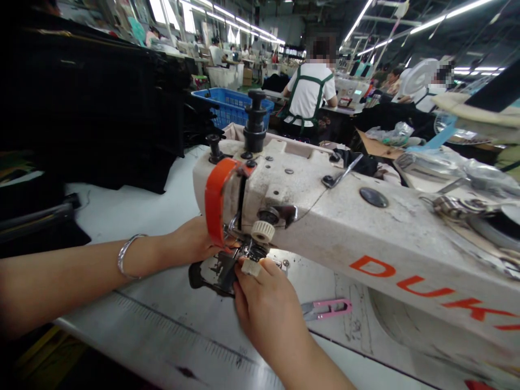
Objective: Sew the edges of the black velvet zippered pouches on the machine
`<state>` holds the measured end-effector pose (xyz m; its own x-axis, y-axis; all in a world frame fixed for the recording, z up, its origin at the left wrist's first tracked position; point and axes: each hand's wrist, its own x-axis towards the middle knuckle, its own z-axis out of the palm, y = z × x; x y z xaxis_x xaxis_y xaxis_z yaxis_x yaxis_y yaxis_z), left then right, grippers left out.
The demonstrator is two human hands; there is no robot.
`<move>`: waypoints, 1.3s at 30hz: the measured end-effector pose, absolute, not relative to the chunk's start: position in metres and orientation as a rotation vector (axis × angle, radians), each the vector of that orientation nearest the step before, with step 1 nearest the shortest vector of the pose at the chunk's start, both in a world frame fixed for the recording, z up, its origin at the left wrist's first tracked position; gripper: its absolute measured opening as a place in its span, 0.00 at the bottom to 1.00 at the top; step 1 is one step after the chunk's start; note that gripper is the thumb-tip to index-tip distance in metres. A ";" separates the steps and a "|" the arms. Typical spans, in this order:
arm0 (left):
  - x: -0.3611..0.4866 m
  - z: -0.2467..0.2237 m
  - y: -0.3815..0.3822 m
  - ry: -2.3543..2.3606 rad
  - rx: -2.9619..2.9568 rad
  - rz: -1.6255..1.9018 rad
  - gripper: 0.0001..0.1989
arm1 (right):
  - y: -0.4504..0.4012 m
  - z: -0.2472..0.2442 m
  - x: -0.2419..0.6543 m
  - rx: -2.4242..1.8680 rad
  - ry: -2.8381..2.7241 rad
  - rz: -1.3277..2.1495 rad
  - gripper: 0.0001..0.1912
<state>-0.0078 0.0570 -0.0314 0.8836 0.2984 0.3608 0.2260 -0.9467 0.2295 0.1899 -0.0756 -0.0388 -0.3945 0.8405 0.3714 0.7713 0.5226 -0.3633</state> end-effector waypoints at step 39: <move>-0.045 -0.016 -0.045 0.730 2.660 0.239 0.26 | -0.079 -0.031 0.197 -1.262 -2.266 0.285 0.15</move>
<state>-0.0450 -0.0447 -0.0160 0.8514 0.5206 0.0638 0.4577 -0.7968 0.3944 0.1970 -0.0792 -0.0307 -0.4261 0.8373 0.3426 0.7262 0.5424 -0.4225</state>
